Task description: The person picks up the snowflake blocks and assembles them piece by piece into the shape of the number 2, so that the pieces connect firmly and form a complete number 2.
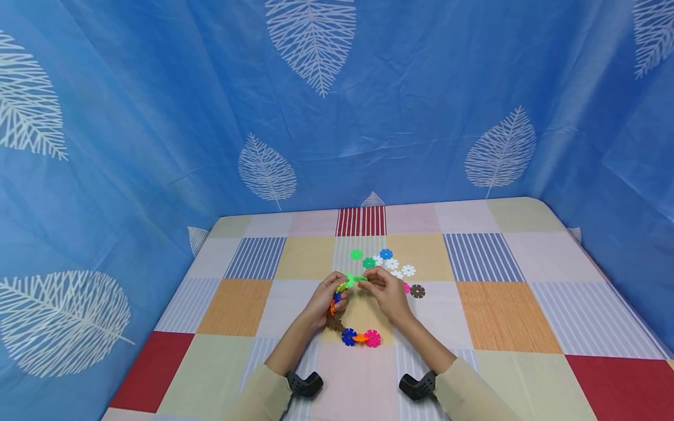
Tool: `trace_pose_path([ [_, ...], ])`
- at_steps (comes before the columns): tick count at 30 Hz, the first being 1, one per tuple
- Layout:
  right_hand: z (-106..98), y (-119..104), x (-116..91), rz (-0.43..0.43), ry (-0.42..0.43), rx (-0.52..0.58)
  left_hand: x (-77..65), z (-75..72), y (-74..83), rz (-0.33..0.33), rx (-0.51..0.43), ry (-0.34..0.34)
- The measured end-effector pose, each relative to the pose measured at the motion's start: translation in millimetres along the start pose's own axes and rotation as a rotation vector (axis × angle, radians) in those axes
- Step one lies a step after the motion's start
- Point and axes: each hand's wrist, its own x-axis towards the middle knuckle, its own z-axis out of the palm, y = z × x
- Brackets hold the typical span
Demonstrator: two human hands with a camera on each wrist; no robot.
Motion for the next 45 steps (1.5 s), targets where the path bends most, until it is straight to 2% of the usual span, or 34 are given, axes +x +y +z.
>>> trace_pose_path([
  [6, -2, -1, -1, -0.072, -0.046, -0.024, 0.7, -1.2, -1.3, 0.002, 0.036, -0.039],
  [10, -4, -2, -1, -0.113, -0.071, -0.082, 0.1, -1.9, -1.1, 0.003, 0.052, -0.074],
  [13, -3, 0, -2, -0.131, -0.073, -0.115, -1.6, -2.4, -0.7, 0.007, 0.061, -0.092],
  [17, -6, 12, 0, -0.111, -0.099, -0.174, -3.7, -1.0, 0.0, -0.003, 0.045, -0.08],
  [21, -18, 23, 3, -0.099, -0.145, -0.33, -4.8, 1.8, 0.1, -0.021, 0.024, -0.046],
  [27, -36, 32, 7, -0.149, -0.027, -0.61, -4.5, 2.9, -0.2, -0.018, 0.003, -0.006],
  [33, -35, 42, 9, -0.197, -0.063, -0.885, -4.4, 2.2, 0.9, -0.02, 0.004, -0.017],
  [36, -32, 44, 10, -0.205, -0.042, -0.941, -4.5, 1.3, 2.1, -0.012, 0.017, -0.042],
  [38, -30, 44, 9, -0.172, -0.02, -0.903, -4.7, 1.0, 2.9, -0.008, 0.021, -0.058],
  [39, -29, 43, 8, -0.143, -0.011, -0.85, -4.7, 0.9, 3.0, -0.004, 0.026, -0.062],
  [45, -21, 30, 0, 0.039, 0.031, -0.346, -5.9, -0.1, 1.5, 0.021, 0.018, -0.039],
])
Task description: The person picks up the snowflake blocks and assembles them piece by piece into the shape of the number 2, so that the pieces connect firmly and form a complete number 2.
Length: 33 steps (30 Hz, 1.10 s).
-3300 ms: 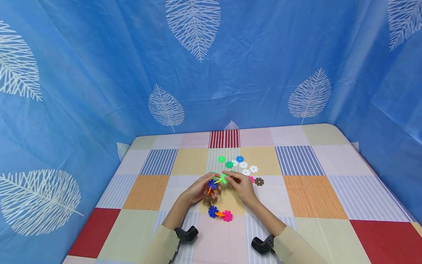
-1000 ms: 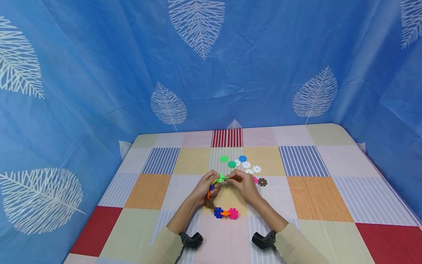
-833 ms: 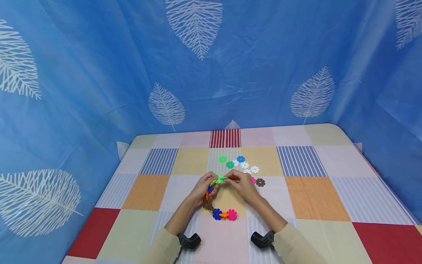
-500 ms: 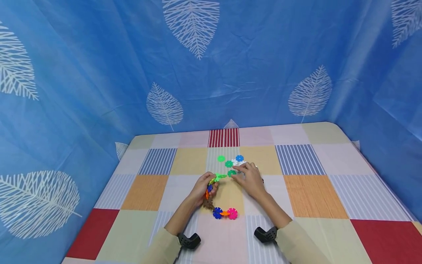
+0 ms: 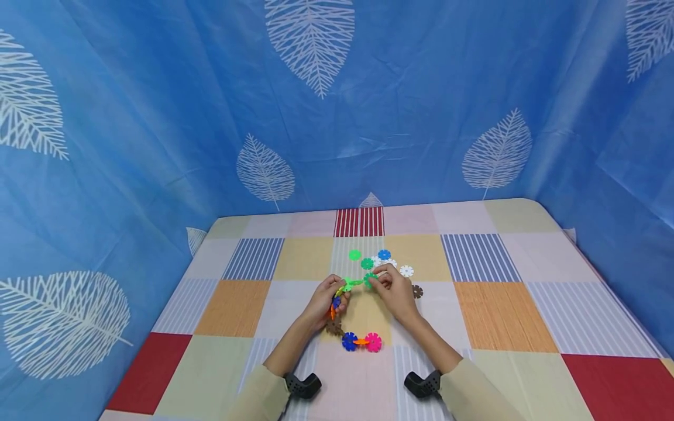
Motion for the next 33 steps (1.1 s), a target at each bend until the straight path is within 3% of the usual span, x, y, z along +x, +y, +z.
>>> trace_pose_path([
  [5, -1, -17, -6, 0.07, -0.007, 0.214, -0.1, 0.3, -2.8, 0.032, 0.013, 0.022],
  [11, -5, -39, -8, 0.125, -0.031, 0.26, -6.7, 5.2, 5.9, 0.031, 0.039, -0.007],
  [17, -5, -39, -8, 0.158, -0.038, 0.33, -2.2, 2.2, 2.0, 0.021, 0.067, -0.008],
  [23, -2, -33, -8, 0.175, -0.036, 0.428, 2.5, 4.1, -4.8, 0.062, 0.112, 0.032],
  [29, 2, -19, -5, 0.139, -0.044, 0.443, 2.5, 5.6, -5.6, 0.08, 0.128, 0.051],
  [33, 2, -5, 5, 0.076, -0.03, 0.3, 2.1, 0.3, -3.1, 0.062, 0.079, 0.079],
])
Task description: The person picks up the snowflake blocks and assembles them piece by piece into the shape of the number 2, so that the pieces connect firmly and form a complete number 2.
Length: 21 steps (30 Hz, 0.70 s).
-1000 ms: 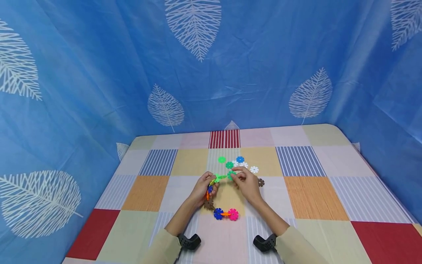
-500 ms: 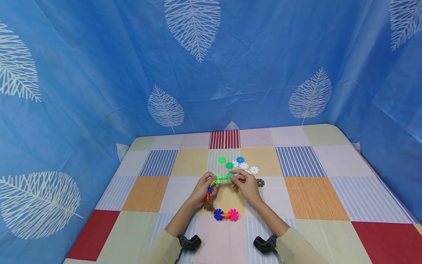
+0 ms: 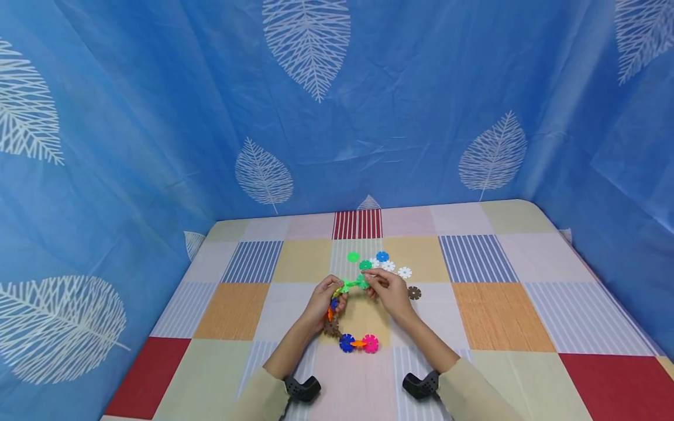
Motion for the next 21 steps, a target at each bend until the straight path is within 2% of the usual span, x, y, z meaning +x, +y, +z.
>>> trace_pose_path([
  [6, -12, 10, 36, -0.128, 0.071, -0.357, 2.5, -18.8, 5.1, -0.002, -0.012, 0.056],
  [9, -12, 14, 55, -0.157, 0.023, -0.51, 1.3, -31.0, 9.1, -0.012, -0.014, 0.072],
  [12, -7, 16, 71, -0.16, -0.064, -0.627, 0.8, -40.4, 11.7, -0.02, -0.023, 0.071],
  [16, 2, 16, 84, -0.145, -0.163, -0.709, 1.9, -48.4, 12.8, -0.018, -0.034, 0.071],
  [21, 10, 18, 90, -0.14, -0.196, -0.821, 1.7, -50.9, 15.5, -0.016, -0.02, 0.06],
])
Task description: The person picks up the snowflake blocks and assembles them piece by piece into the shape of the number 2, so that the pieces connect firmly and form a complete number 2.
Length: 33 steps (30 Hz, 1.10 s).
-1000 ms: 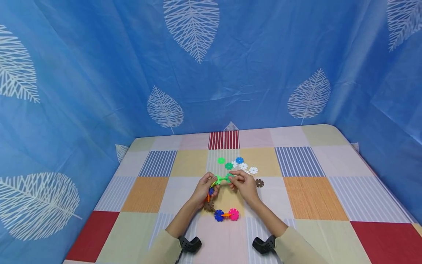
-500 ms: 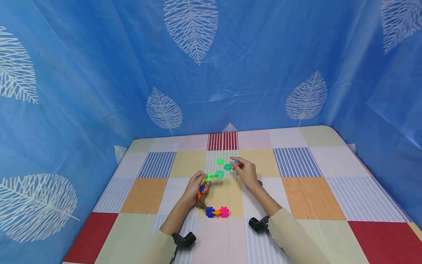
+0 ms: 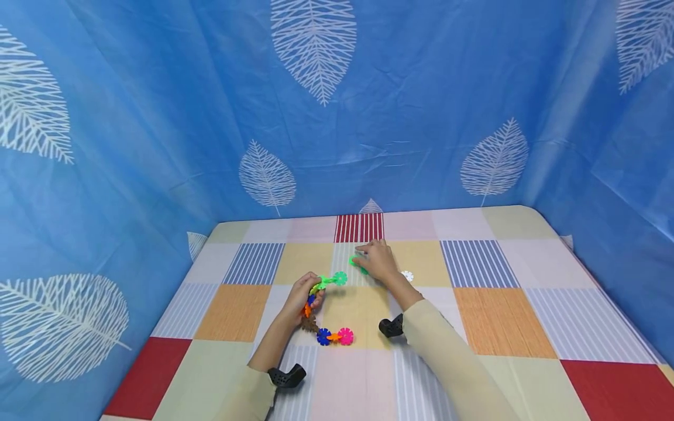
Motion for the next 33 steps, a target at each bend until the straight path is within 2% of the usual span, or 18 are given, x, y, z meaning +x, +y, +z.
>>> trace_pose_path([
  [3, 3, 0, -1, 0.019, -0.005, -0.03, 0.0, 1.0, 0.3, -0.003, 0.002, -0.002],
  [7, 5, 1, -3, 0.053, 0.028, 0.024, 0.1, 2.3, -0.3, -0.012, -0.008, -0.003],
  [13, 2, 1, -16, 0.103, 0.105, 0.303, -0.2, 6.8, -0.1, -0.024, -0.022, -0.011],
  [15, -3, 0, -25, 0.093, 0.162, 0.381, -0.4, 9.2, 0.6, -0.039, -0.032, -0.029],
  [18, -17, -8, -42, 0.081, 0.195, 0.501, -5.8, 16.4, 8.6, -0.052, -0.035, -0.072],
  [20, -25, -13, -55, 0.072, 0.18, 0.586, -10.2, 21.6, 13.7, -0.047, -0.033, -0.099],
  [24, -37, -28, -76, 0.06, 0.086, 0.736, -15.7, 30.1, 17.8, -0.03, -0.02, -0.13],
  [28, -42, -41, -88, 0.059, 0.061, 0.772, -13.0, 30.9, 12.7, -0.027, -0.009, -0.141],
  [33, -38, -42, -94, 0.069, 0.081, 0.812, -4.2, 26.0, -2.5, -0.024, 0.001, -0.14],
])
